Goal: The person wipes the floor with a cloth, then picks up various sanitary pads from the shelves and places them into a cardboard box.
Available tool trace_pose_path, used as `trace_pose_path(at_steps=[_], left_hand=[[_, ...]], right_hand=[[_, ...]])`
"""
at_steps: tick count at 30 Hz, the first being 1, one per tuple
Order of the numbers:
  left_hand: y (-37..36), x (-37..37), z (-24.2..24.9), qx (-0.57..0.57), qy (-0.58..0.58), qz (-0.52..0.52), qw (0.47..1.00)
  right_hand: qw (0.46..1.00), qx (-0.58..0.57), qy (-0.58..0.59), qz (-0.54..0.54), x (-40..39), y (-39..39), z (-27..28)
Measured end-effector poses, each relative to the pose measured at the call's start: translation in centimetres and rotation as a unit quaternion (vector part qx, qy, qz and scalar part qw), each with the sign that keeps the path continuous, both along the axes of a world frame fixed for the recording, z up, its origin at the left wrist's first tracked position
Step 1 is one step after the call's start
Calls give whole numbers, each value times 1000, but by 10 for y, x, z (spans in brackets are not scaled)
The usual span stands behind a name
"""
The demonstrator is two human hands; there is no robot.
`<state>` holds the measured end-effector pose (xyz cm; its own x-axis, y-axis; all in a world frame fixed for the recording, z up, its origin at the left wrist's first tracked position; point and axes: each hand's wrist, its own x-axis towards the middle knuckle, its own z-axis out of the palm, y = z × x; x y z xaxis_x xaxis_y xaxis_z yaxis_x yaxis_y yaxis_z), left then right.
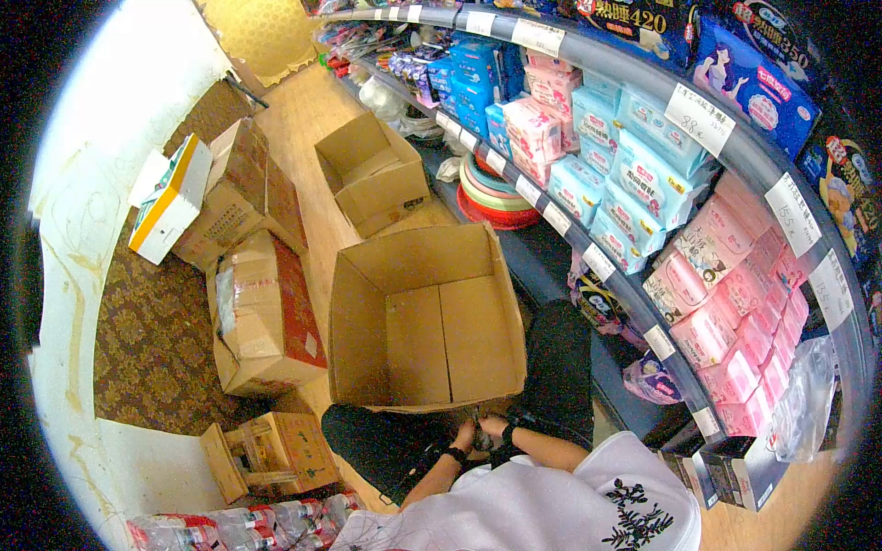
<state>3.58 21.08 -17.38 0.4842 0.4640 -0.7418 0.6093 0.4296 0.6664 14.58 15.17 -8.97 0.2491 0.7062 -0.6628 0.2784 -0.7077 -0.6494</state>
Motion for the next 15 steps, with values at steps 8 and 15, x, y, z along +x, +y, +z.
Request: trace_pose_path(at_steps=[8, 15], left_hand=[[-2, 1, -3, -46, -8, 39, 998], [4, -10, -88, -80, -15, 21, 996]], right_hand=[[1000, 6, 8, 5, 0, 2, -8], [999, 40, -1, -15, 0, -2, -24]])
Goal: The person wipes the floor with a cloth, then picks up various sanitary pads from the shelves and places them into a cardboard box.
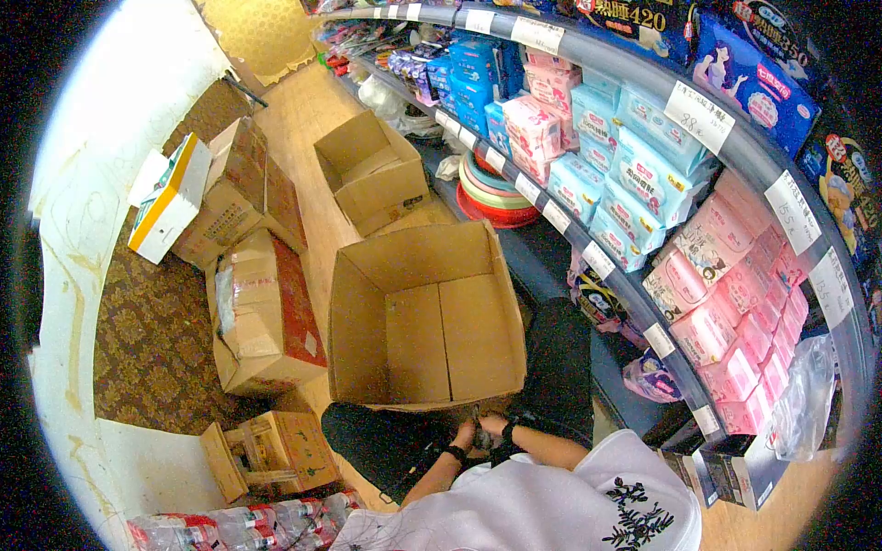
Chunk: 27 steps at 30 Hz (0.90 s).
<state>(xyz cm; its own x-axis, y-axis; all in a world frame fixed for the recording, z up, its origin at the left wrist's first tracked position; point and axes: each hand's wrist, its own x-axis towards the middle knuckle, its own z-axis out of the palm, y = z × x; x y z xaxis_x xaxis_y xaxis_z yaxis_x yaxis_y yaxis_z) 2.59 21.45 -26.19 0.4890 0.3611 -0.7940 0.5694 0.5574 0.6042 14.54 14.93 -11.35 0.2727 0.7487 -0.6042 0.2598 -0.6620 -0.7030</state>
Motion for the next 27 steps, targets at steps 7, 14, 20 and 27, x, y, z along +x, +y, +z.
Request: trace_pose_path(at_steps=[7, 14, 20, 27], left_hand=[[-5, 0, 16, -50, -62, 36, 996], [-2, -4, -14, -50, -66, 35, 996], [-5, 20, 162, 110, -1, -42, 993], [1, 23, 197, -15, -62, 37, 997]], right_hand=[[1000, -9, -18, -23, -2, 1, 3], [1000, -7, 11, -7, -2, 1, 14], [996, -9, -35, 78, -7, -10, -170], [996, -25, 63, -52, -3, -1, 5]])
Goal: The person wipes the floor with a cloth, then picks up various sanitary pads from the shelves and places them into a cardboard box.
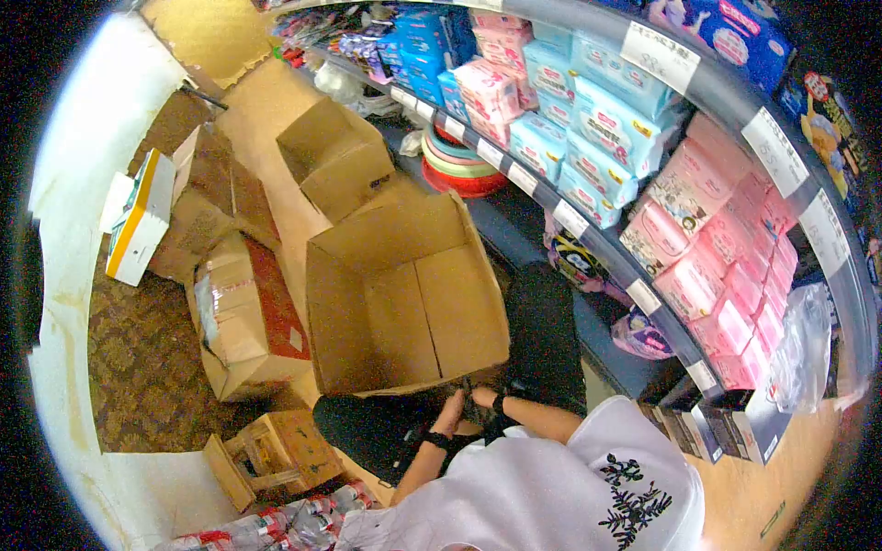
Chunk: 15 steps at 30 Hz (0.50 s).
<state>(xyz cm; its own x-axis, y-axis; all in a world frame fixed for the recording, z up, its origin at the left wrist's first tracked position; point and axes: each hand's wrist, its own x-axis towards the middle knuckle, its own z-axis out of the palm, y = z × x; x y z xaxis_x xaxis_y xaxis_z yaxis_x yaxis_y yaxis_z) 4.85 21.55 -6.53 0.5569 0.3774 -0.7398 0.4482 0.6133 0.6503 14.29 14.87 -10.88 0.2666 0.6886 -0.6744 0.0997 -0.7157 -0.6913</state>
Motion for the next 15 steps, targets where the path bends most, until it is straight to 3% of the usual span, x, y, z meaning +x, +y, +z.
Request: trace_pose_path(at_steps=[1, 3, 4, 5, 7, 9, 10, 13, 15], left_hand=[[10, -1, -3, -14, -13, -59, 998], [19, 12, 82, -9, -41, -99, 994], [22, 19, 124, 38, -23, -132, 990], [27, 22, 149, 85, -7, -165, 983], [41, 13, 137, 125, -71, -198, 970], [45, 29, 212, 66, -150, -205, 965], [44, 35, 240, 89, -183, -223, 953], [39, 39, 330, 173, -279, -292, 899], [42, 26, 376, 262, -356, -349, 826]], right_hand=[[999, 4, 28, -16, 2, 1, 24], [995, 10, 84, -50, 8, 4, 69], [991, -54, 102, -64, 0, 7, 16], [995, -38, 78, -48, -4, 6, -20], [998, 55, -1, 4, -16, 5, -98], [980, 185, -70, 32, -33, 8, -178], [967, 236, -86, 31, -41, 9, -211], [969, 174, -161, 62, -46, 8, -230], [965, 132, -210, 81, -46, 6, -222]])
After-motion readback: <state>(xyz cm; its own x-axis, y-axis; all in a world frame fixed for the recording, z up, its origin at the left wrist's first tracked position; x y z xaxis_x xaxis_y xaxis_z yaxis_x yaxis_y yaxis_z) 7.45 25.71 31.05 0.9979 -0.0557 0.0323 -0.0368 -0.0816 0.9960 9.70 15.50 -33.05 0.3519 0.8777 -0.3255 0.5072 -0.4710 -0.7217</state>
